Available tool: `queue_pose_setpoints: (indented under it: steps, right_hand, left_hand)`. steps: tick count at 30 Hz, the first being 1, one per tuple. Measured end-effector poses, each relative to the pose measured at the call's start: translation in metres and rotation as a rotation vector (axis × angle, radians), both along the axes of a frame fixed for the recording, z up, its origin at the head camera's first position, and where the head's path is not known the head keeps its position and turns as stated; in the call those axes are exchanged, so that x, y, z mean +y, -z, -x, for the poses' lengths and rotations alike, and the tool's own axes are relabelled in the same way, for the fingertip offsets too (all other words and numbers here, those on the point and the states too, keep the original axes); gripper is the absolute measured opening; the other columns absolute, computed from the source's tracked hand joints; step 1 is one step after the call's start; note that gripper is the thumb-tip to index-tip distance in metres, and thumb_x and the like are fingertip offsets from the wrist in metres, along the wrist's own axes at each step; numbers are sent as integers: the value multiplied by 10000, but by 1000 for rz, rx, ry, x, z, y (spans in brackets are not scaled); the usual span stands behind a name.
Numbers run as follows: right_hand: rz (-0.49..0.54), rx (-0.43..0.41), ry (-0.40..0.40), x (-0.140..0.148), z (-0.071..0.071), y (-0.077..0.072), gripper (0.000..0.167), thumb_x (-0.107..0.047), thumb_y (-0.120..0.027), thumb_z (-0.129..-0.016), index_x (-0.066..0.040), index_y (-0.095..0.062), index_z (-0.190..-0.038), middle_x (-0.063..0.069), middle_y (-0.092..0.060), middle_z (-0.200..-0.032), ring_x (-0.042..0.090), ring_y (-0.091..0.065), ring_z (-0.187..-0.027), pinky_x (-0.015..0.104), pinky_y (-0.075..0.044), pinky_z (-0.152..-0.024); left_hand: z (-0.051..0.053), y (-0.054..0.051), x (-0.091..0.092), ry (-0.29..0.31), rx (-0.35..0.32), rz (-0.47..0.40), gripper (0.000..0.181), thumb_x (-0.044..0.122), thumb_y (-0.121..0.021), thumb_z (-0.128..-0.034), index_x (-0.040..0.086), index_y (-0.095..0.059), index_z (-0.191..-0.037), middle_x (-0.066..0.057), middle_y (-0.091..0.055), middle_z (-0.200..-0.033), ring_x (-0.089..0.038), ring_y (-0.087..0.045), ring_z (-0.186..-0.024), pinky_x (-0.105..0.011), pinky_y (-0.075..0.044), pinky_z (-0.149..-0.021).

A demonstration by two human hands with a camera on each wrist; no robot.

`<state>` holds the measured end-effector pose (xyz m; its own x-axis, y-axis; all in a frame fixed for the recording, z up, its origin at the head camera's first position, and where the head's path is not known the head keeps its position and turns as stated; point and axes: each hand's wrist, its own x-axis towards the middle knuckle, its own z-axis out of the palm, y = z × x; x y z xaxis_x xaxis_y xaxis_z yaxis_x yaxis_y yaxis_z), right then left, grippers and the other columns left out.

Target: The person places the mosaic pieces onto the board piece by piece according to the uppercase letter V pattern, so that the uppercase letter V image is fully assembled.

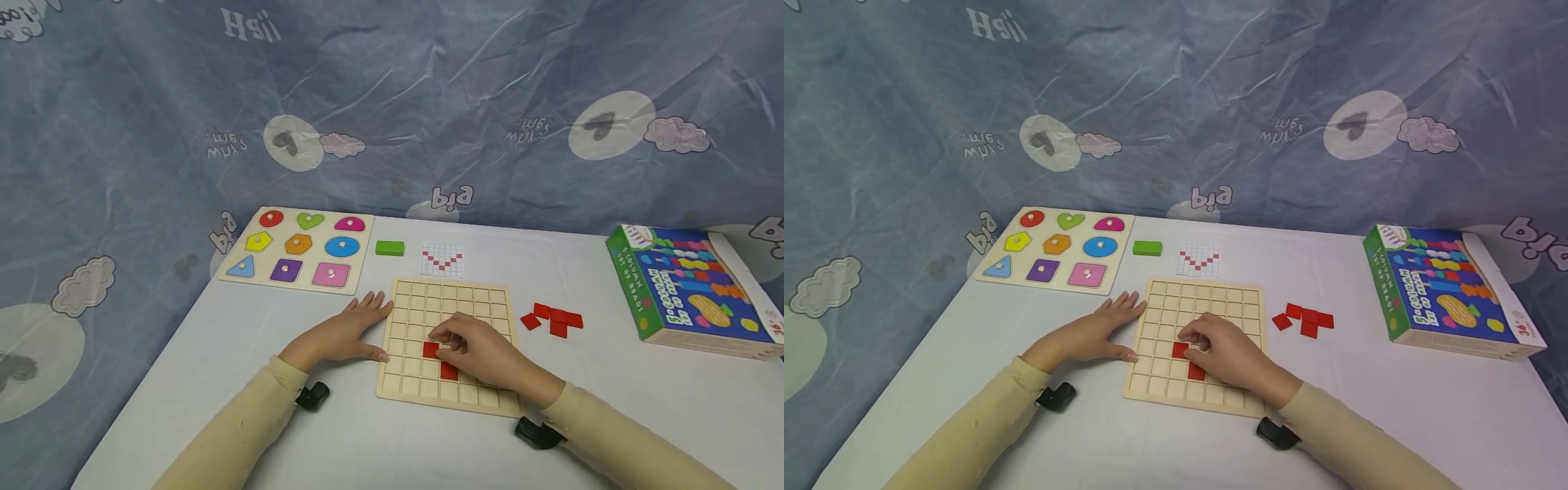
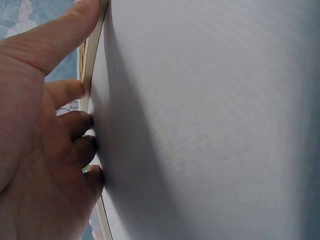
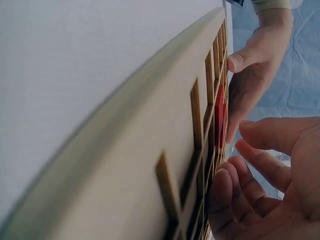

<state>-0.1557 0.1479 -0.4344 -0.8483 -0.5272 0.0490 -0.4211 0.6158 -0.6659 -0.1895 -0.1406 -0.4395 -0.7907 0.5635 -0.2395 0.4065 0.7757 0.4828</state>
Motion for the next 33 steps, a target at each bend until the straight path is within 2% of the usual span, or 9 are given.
queue_pose_setpoints:
  steps: [11, 19, 25, 33]
  right_hand:
    - [-12, 9, 12, 11, -2, -3, 232, -175, -745, -921, -197, -733, -1152, -93, -647, -1011, 115, -595, -865, 258, -537, -758]
    - [-19, 19, 42, 25, -3, -6, 244, -154, -749, -914, -181, -735, -1156, -146, -604, -914, 98, -581, -831, 261, -532, -737]
    - [-4, 46, 49, 39, -5, -6, 232, -122, -748, -909, -159, -739, -1138, -136, -606, -905, 70, -567, -809, 255, -533, -719]
    - [-40, 58, 95, 60, -6, -8, 219, -137, -740, -930, -178, -732, -1144, -127, -593, -898, 67, -552, -799, 232, -516, -695]
  left_hand:
    - [0, 0, 0, 7, 5, -4, 1038, 492, -816, -825, 146, -253, -1626, -99, -114, -1697, -268, -29, -1569, -448, -44, -1268]
    - [0, 0, -1, 11, 2, -14, 1047, 496, -818, -821, 143, -249, -1626, -104, -113, -1696, -270, -25, -1569, -448, -36, -1268]
    - [0, 0, -1, 11, -2, -17, 1047, 497, -817, -821, 146, -248, -1627, -100, -111, -1697, -268, -23, -1569, -446, -30, -1269]
    - [1, 2, -1, 10, 3, -15, 1047, 494, -816, -822, 149, -244, -1628, -95, -110, -1698, -266, -20, -1569, -445, -32, -1269]
